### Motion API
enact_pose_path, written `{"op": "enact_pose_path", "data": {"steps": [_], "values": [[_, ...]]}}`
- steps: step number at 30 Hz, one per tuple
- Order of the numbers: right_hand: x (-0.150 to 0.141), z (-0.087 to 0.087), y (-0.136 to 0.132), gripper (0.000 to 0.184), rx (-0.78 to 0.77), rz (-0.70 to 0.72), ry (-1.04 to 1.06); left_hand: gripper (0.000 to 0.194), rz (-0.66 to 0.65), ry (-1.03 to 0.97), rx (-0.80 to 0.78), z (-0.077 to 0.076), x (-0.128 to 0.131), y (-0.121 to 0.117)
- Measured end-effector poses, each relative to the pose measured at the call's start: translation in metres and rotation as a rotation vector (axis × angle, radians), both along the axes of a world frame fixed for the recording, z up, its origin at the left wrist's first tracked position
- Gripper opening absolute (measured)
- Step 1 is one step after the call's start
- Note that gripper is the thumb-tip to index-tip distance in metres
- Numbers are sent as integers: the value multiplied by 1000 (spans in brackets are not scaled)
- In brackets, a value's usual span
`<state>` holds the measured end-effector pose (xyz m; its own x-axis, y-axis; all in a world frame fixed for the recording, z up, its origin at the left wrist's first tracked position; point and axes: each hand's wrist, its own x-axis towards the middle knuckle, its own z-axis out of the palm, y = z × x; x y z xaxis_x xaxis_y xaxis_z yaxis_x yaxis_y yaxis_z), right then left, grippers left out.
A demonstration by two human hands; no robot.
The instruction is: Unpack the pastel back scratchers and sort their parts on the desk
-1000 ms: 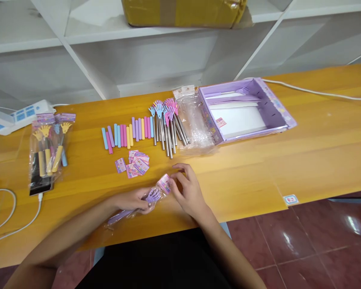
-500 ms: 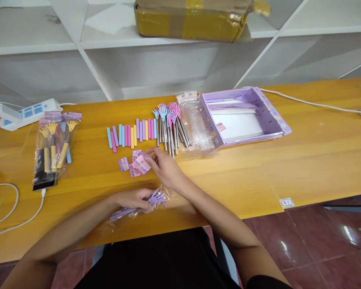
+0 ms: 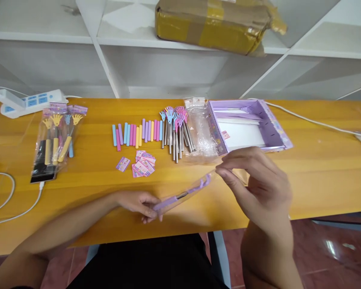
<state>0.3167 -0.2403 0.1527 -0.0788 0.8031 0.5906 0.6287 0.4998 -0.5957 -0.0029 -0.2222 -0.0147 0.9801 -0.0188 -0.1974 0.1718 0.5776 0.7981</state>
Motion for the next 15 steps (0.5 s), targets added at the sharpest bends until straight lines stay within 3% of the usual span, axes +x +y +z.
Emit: {"op": "enact_pose_path", "data": {"steps": [3, 5, 7, 9, 11, 15], "values": [[-2, -5, 9, 7, -114, 152, 286, 43, 39, -16, 74, 8, 0, 2], [-6, -25, 20, 25, -298, 316, 538, 43, 63, -24, 116, 12, -1, 3], [-13, -47, 29, 26, -496, 447, 605, 45, 83, -22, 169, 14, -3, 5], [-17, -60, 35, 20, -546, 438, 569, 48, 117, -19, 219, 13, -4, 5], [-15, -57, 41, 30, -442, 317, 581, 51, 134, -16, 241, 12, -4, 5], [16, -12, 74, 33, -202, 78, 597, 51, 83, 2, 228, 13, -2, 5]]}}
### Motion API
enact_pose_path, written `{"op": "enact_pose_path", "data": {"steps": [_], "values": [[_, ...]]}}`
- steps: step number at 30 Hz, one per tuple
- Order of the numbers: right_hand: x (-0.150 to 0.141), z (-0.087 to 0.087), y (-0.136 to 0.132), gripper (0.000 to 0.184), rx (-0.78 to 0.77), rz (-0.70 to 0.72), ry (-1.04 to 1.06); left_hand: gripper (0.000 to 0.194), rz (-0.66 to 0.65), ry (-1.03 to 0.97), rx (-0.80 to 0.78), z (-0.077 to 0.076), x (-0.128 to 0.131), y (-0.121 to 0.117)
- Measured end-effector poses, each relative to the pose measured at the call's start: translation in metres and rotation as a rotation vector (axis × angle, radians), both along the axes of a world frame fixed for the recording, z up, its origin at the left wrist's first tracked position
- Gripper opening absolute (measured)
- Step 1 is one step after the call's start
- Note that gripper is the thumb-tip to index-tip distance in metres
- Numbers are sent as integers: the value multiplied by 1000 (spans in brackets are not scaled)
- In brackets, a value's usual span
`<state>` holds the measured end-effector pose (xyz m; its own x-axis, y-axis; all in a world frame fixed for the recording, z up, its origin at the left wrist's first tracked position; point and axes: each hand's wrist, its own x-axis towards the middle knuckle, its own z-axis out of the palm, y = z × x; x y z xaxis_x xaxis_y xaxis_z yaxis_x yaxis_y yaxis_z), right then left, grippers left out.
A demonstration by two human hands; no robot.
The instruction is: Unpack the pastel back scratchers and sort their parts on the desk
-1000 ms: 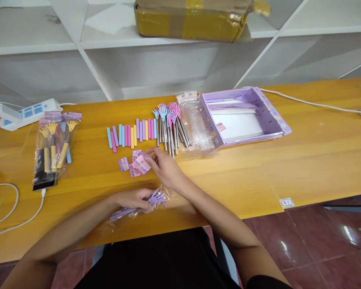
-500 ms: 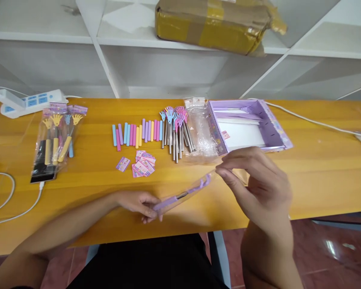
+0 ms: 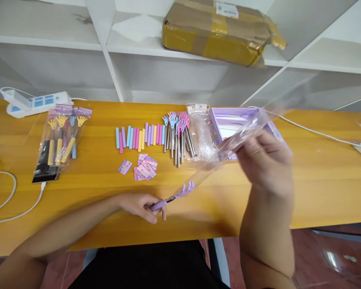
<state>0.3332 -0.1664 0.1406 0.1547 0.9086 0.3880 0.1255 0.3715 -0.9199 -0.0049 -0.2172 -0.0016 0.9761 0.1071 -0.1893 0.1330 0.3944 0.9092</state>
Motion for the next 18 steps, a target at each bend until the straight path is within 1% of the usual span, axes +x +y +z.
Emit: {"op": "enact_pose_path", "data": {"steps": [2, 3, 4, 5, 7, 8, 10, 12, 14, 16, 18], "values": [[23, 18, 35, 34, 79, -93, -60, 49, -18, 5, 4, 2, 1, 1], [33, 22, 55, 30, 74, -167, -81, 48, -24, 8, 5, 3, 0, 1], [42, 21, 77, 25, -17, -253, -126, 48, -31, 15, 1, 4, 0, 2], [48, 17, 98, 28, -169, -339, -213, 48, -38, 25, -12, 5, -1, 2], [54, -1, 135, 29, -370, -343, -356, 49, -44, 40, -65, 7, -2, 2], [54, -12, 149, 30, -445, -339, -425, 49, -42, 40, -98, 7, -2, 1], [51, -34, 168, 28, -514, -324, -530, 48, -39, 12, -173, 7, -2, 0], [46, -50, 177, 23, -514, -337, -596, 46, -39, -23, -230, 6, 0, -2], [42, -58, 176, 20, -459, -391, -640, 49, -27, -29, -253, 4, 1, -4], [40, -58, 166, 18, -360, -453, -659, 53, 3, -15, -259, 2, 3, -6], [35, -54, 145, 13, -290, -449, -660, 55, 40, -1, -257, 0, 3, -7]]}}
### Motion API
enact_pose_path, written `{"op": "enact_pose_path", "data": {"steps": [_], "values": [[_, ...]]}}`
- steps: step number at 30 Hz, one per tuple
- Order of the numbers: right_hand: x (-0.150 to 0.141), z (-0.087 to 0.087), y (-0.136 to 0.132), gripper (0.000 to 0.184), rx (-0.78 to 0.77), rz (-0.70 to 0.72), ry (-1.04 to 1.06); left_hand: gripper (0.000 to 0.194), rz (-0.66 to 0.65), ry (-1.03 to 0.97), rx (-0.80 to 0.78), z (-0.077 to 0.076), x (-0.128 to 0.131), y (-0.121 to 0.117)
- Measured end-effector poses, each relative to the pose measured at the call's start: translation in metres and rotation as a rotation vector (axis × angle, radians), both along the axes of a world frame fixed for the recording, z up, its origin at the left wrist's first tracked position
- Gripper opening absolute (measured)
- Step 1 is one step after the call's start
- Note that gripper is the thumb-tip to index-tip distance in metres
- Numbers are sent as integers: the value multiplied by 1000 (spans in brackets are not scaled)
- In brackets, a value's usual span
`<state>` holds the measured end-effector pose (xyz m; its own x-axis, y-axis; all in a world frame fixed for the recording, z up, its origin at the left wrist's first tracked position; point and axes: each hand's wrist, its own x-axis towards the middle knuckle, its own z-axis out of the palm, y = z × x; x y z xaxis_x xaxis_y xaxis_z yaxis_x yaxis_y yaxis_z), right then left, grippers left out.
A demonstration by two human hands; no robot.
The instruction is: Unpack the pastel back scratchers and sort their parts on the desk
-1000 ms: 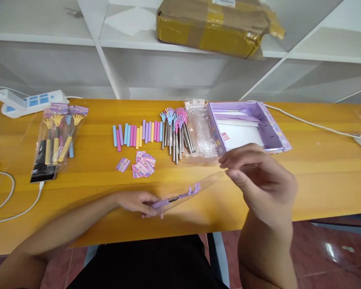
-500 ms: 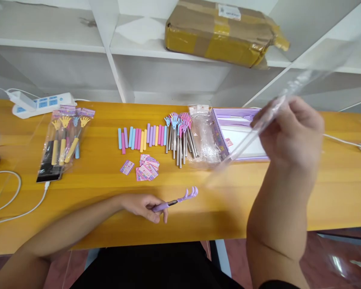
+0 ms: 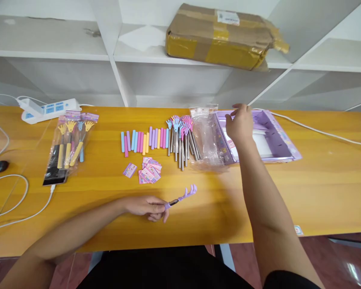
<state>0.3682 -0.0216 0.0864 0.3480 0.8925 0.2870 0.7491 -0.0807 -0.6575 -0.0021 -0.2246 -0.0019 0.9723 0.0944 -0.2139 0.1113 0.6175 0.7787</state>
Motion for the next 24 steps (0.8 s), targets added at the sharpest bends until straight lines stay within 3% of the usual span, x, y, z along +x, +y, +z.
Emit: {"op": "enact_pose_path", "data": {"steps": [2, 4, 7, 8, 11, 15, 18, 24], "values": [[-10, 5, -36, 12, -50, 115, 27, 57, 37, 10, 21, -1, 0, 0], [-27, 8, -85, 8, -208, 352, 82, 58, 70, 18, 81, 0, -1, 0], [-63, 3, -166, 23, -637, 1072, 265, 53, 119, 56, 354, 8, 1, -2], [-77, -2, -190, 31, -683, 1151, 323, 48, 134, 84, 496, 11, 2, -4], [-116, -27, -243, 35, -602, 1058, 498, 29, 143, 251, 958, 20, 8, -13], [-146, -64, -274, 56, -581, 791, 768, 17, 81, 574, 1419, 28, 14, -23], [-155, -77, -280, 66, -616, 611, 949, 20, 66, 743, 1516, 33, 14, -24], [-164, -71, -278, 68, -617, 604, 1046, 35, 150, 863, 1459, 38, 10, -20]]}}
